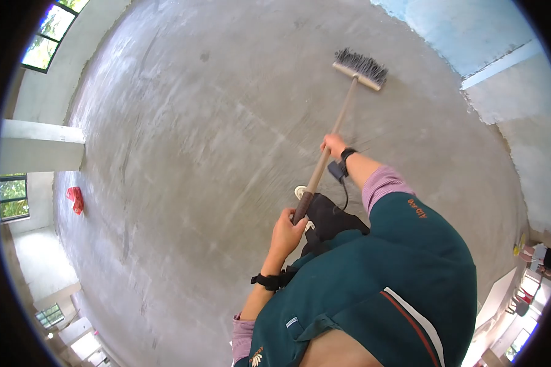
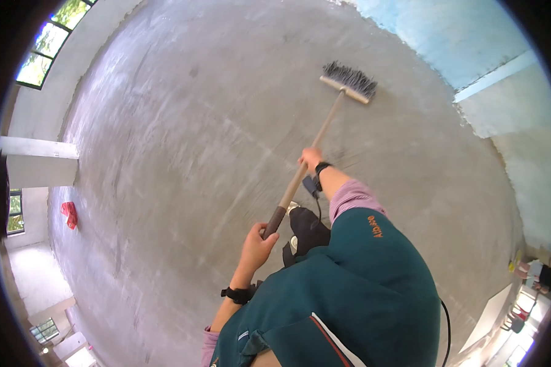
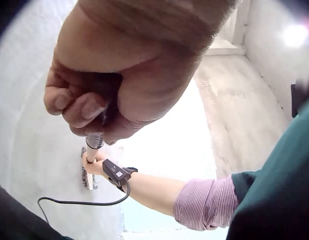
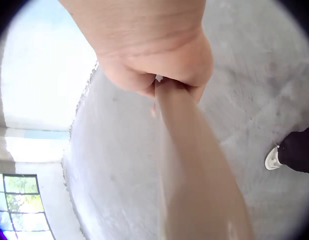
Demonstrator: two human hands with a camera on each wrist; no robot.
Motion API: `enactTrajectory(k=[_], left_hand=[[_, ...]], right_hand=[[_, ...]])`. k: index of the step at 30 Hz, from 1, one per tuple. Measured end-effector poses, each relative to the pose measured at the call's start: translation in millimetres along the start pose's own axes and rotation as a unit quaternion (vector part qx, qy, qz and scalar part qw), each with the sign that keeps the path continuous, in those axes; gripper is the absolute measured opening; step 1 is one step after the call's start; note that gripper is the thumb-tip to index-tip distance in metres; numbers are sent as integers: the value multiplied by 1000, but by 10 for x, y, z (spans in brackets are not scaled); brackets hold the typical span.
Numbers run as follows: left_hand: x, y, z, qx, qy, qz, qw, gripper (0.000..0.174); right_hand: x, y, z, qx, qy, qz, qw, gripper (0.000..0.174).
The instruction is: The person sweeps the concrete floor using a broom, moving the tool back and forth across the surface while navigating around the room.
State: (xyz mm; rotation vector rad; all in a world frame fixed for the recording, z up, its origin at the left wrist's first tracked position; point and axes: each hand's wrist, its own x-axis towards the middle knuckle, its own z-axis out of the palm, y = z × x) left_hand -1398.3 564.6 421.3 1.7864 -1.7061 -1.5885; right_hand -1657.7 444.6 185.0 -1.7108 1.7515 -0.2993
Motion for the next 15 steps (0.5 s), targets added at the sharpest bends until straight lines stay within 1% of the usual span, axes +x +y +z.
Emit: enactTrajectory(k=[1,2,3,5,7,8,9,10,11,13,14,15], left_hand=[[-52,-150,55,-3,0,8,1000,36],[-125,-333,71,9,6,0,1000,36],[-224,-471,76,19,14,-8,1000,36],[-594,-607,0,20,36,6,999,34],[-1062,-788,-127,-37,5,-80,996,32],[-1331,-911,-199,-61,0,-104,993,34],[-1593,-997,-268,-85,-6,-126,988,35],[-1839,-1015,-322,-69,-9,-146,987,35],[-2098,-989,-405,-54,-11,-166,984,36],[-2569,-750,-546,-98,6,-207,973,35],[-2828,-813,-619,-66,6,-233,970,36],[-3041,-818,-672,-34,4,-259,965,38]], right_hand=[[-67,39,222,98,-21,26,995,6],[-167,-111,324,363,-33,218,905,6],[-254,-288,441,588,-42,382,712,12],[-544,-512,653,586,-74,402,700,23],[-810,-786,827,605,-55,428,669,27],[-917,-844,993,605,-58,427,669,27],[-983,-821,1204,629,-74,414,654,27],[-1045,-783,1336,652,-91,400,638,27],[-1142,-867,1349,650,-95,400,639,27],[-1314,-1074,1342,606,-109,443,652,29],[-1382,-1141,1409,604,-116,443,652,29],[-1453,-1204,1474,599,-128,465,640,31]])
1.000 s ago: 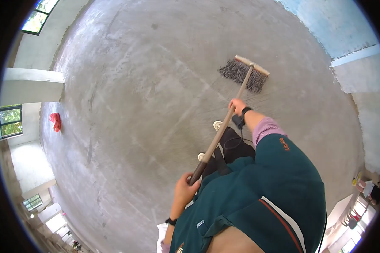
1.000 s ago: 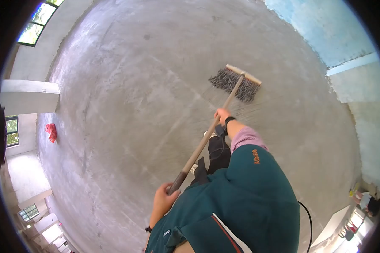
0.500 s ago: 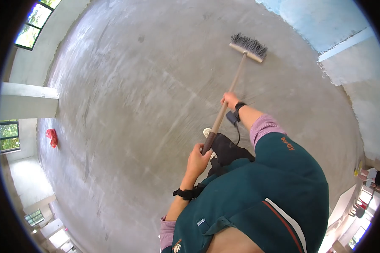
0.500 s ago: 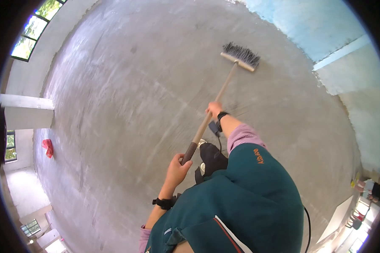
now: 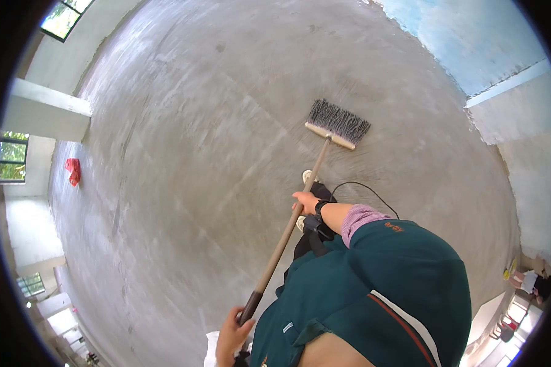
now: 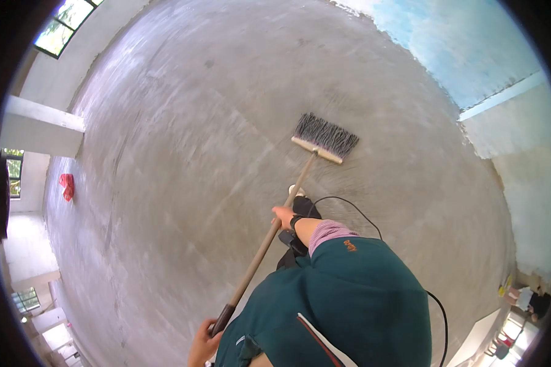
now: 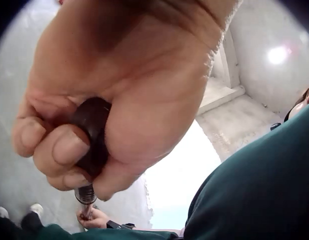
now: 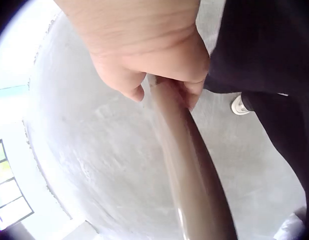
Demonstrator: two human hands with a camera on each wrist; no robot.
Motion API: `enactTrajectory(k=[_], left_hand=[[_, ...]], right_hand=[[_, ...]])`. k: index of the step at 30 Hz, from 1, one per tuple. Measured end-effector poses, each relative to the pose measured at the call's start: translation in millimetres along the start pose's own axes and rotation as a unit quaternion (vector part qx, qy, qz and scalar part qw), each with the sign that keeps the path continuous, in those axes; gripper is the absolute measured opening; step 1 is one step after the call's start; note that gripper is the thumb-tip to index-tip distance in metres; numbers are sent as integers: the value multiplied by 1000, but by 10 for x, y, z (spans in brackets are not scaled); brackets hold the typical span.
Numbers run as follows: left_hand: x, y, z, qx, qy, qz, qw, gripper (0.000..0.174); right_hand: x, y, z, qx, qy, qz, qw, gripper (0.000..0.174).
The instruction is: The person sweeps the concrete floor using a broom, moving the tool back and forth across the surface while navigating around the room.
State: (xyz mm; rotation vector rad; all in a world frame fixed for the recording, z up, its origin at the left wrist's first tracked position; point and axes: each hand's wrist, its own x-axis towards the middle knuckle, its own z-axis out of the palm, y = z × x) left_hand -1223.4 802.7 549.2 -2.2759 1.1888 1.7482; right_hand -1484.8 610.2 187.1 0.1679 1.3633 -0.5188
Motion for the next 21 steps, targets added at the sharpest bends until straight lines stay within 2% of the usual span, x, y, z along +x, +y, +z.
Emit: enactTrajectory(k=[2,3,7,8,9,11,12,14,15,17,19,20,21], left_hand=[[-525,694,-163,100,57,-40,993,38],[-740,777,-200,39,52,-8,998,28],[-894,755,-381,143,87,-34,985,28],[-847,631,-451,138,99,-53,984,27],[-794,504,-537,162,104,-38,981,27],[-700,754,-639,225,115,-53,966,29],[-607,869,-634,232,111,-52,965,29],[-329,1094,-614,219,127,-125,959,36],[-151,1243,-545,228,121,-120,959,36],[205,1633,-426,217,94,-62,970,35],[598,2102,-142,275,81,-3,958,37],[793,2340,52,278,65,33,958,38],[987,2570,282,279,50,67,957,38]], right_hand=[[-34,176,94,0,3,31,1000,32],[-32,269,140,-7,-24,51,998,32],[-48,582,331,-50,-91,81,991,25],[-57,576,380,-66,-108,81,989,23],[-49,529,414,-79,-125,79,986,20],[-44,286,348,-87,-140,78,983,17],[-81,118,289,-54,-125,74,988,15],[-67,-184,77,19,-124,79,989,13],[9,-395,-102,28,-122,54,991,12],[138,-769,-455,74,-105,35,991,13],[204,-1289,-955,100,-85,21,991,15],[1102,-1189,-1414,105,-122,-40,986,16],[653,-1633,-1636,88,-55,-58,993,13]])
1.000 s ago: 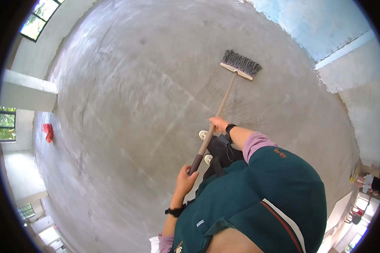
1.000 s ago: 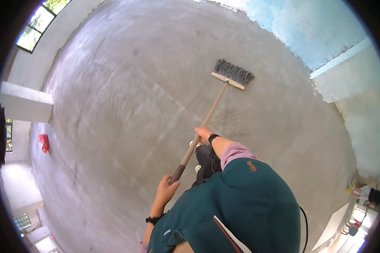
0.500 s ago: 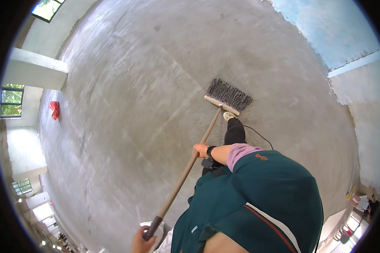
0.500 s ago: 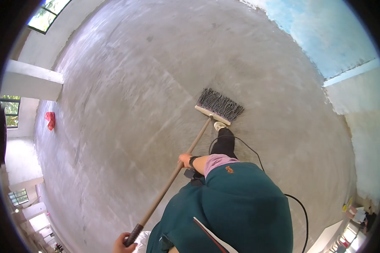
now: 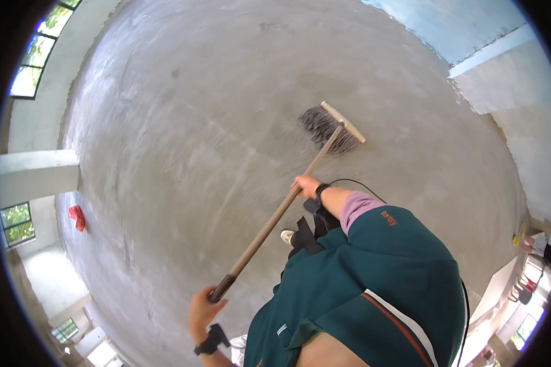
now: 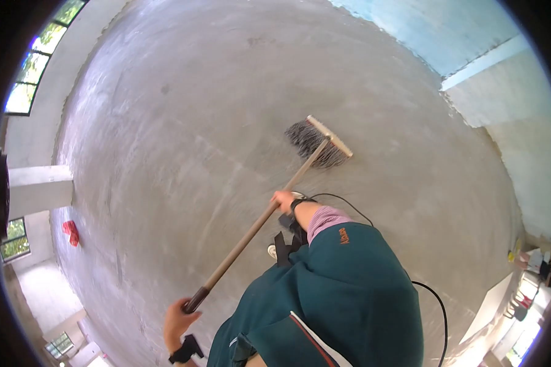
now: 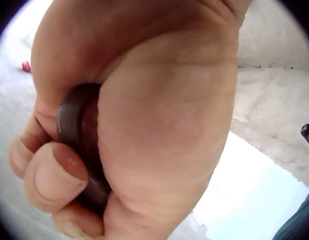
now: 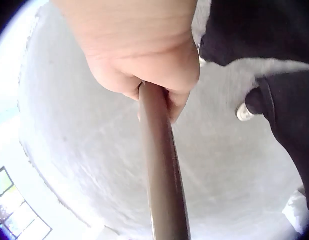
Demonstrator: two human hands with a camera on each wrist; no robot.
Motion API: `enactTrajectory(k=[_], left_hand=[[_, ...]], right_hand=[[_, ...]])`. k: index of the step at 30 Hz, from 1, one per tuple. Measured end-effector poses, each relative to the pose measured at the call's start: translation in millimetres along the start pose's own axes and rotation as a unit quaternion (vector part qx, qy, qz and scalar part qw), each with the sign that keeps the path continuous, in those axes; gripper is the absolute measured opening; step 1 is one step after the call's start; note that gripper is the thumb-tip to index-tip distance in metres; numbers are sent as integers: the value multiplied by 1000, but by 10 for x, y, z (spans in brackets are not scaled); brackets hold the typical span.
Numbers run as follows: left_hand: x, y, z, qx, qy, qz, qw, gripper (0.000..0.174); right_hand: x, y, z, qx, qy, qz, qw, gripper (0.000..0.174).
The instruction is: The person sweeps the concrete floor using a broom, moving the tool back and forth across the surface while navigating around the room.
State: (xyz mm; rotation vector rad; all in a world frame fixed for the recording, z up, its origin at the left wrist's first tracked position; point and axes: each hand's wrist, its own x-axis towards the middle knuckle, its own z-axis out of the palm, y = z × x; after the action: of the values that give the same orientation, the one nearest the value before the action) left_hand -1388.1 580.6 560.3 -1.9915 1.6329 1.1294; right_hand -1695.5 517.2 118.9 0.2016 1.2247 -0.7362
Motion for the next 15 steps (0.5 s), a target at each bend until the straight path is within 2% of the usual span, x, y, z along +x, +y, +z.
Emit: enactTrajectory(k=[1,2,3,5,7,8,10,14,15], left_hand=[[213,274,126,-16,-7,46,999,37],[395,548,263,-31,-14,90,995,37],[531,831,369,-42,-22,113,992,36],[700,1351,544,-53,-31,147,987,35],[787,1752,721,-50,-37,162,985,35],[822,1913,816,-43,-41,181,982,35],[893,2083,965,-33,-48,206,977,36],[983,2398,1247,-50,-77,260,961,34],[950,2422,1286,-63,-95,262,958,34]], right_hand=[[383,-171,-482,57,-11,10,998,7],[292,-504,-721,-104,19,-97,990,4],[258,-810,-959,-99,20,-95,990,4],[226,-1439,-1509,0,130,-105,986,8],[89,-1819,-1879,99,241,-114,959,12],[-144,-1960,-1893,105,244,-114,957,12],[-650,-2165,-1820,60,324,-132,935,18],[-948,-2082,-1839,61,293,-192,935,15],[-1000,-2027,-1846,10,291,-182,939,15]])
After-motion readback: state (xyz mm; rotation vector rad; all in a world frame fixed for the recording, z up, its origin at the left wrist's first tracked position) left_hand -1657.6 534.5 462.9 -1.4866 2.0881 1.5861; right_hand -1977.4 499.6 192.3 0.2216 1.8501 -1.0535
